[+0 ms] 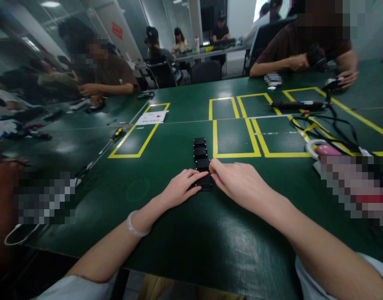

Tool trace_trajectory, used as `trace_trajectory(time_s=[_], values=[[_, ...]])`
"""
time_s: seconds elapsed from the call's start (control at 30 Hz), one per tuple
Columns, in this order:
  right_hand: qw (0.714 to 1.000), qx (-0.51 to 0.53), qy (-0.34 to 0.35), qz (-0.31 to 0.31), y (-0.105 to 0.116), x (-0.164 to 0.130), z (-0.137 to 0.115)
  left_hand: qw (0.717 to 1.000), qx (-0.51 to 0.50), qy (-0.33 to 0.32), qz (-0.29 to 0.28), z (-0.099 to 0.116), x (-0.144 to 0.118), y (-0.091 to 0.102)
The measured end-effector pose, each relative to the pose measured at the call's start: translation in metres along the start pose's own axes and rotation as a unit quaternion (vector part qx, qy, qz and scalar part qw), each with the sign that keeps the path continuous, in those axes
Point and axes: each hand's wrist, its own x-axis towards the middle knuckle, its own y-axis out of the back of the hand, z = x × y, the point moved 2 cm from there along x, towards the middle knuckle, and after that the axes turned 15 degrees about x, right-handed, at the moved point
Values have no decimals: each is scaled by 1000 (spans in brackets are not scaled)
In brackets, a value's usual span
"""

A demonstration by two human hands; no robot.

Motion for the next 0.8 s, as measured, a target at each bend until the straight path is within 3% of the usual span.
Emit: trace_trajectory(time_s=[0.13, 0.37, 0.6, 0.8], values=[[999, 40, 20, 17, 1, -1, -3, 1000, 0, -2, -1, 0, 0, 0], [1000, -23, -6, 7, -3, 2, 1, 1000, 4, -2, -4, 0, 0, 1], [998, 42, 35, 25, -1, -1, -3, 1000, -6, -2, 2, -1, -1, 0], [1000, -4, -8, 8, -2, 2, 0, 1000, -5, -3, 1, 0, 0, 1]])
